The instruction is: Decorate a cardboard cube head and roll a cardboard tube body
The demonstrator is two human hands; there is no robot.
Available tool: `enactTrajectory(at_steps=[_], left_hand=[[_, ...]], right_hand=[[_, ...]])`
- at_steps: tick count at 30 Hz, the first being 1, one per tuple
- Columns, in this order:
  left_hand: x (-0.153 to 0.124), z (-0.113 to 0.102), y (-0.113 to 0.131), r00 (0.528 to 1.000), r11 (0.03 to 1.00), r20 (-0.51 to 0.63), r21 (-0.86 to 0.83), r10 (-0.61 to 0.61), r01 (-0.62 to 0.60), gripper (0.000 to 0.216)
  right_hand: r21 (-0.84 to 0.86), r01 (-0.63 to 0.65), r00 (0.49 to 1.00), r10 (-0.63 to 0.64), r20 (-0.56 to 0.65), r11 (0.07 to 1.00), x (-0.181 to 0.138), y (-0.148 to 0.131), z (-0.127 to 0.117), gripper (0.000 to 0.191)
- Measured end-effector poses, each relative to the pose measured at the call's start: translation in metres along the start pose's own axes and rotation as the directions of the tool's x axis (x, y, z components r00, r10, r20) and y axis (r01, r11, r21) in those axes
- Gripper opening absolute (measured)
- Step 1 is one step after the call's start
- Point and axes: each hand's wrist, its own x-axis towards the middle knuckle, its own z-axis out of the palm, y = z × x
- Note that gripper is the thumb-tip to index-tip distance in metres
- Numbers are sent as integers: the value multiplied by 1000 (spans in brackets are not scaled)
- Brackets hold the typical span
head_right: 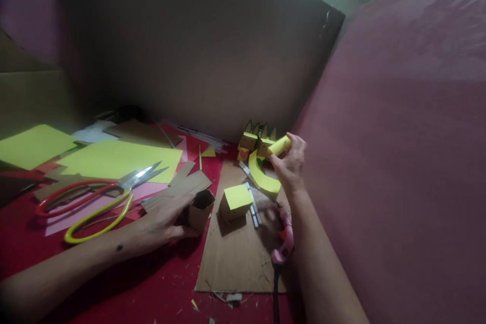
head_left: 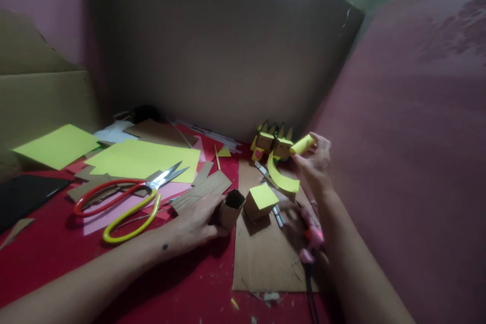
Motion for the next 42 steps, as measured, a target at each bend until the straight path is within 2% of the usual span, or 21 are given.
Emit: enactTrajectory(at_steps=[2, 3, 4, 5, 8, 11, 13, 16, 18, 19, 21, 23, 26, 30, 33, 36, 38, 42], left_hand=[[1, 2, -1, 1000, 1000, 3, 14, -2, 2, 22], [2, 3, -2, 1000, 1000, 4, 20, -5, 5, 24], [2, 4, -2, 1000, 1000, 6, 26, -9, 9, 25], [2, 5, -3, 1000, 999, 8, 31, -14, 14, 27], [2, 3, -4, 1000, 999, 12, 33, 0, 0, 31], [1, -6, 1, 999, 999, -23, 31, 29, -29, 35], [0, -16, 9, 996, 999, -92, 34, 19, -15, 34], [-7, -34, 32, 969, 1000, -249, 1, -10, 11, 26], [-14, -43, 50, 949, 986, -313, -147, 29, -79, 22], [-17, -45, 59, 953, 965, -297, -226, 62, -133, 21], [-24, -45, 70, 969, 909, -234, -382, 79, -166, 17], [-28, -40, 75, 983, 898, -164, -416, 82, -144, 16], [-29, -32, 73, 984, 925, -146, -351, 101, -146, 14], [-29, -26, 66, 954, 943, -208, -211, 215, -258, 19], [-29, -23, 63, 888, 925, -275, 10, 367, -380, 23], [-29, -17, 58, 787, 853, -330, 198, 521, -482, 24], [-29, -14, 57, 741, 805, -322, 312, 589, -504, 22], [-31, -14, 57, 687, 729, -305, 484, 659, -484, 21]], right_hand=[[166, 104, 995, -101, -28, 981, -19, -17, -12, 76], [423, 200, 980, -178, -91, 884, -30, -25, -17, 75], [599, 248, 968, -222, -118, 761, -41, -34, -21, 73], [695, 249, 964, -240, -113, 675, -53, -42, -23, 72], [831, 201, 966, -244, -81, 518, -83, -63, -25, 71], [880, 156, 959, -282, -26, 449, -107, -76, -21, 76], [877, 150, 950, -313, 1, 457, -120, -81, -21, 79], [801, 222, 923, -386, 13, 557, -138, -90, -26, 85], [716, 297, 893, -449, 26, 632, -148, -97, -31, 88], [662, 351, 875, -483, 20, 663, -153, -101, -33, 88], [543, 462, 838, -546, -8, 701, -160, -109, -35, 89], [460, 543, 800, -600, -28, 703, -166, -114, -34, 89], [386, 613, 761, -646, -54, 690, -173, -117, -29, 90], [258, 667, 740, -659, -130, 698, -180, -112, -21, 91], [162, 694, 720, -680, -140, 702, -185, -107, -16, 88], [111, 694, 719, -679, -150, 711, -190, -104, -14, 85], [115, 694, 719, -681, -136, 710, -192, -103, -12, 82], [182, 684, 726, -684, -72, 706, -192, -103, -12, 81]])
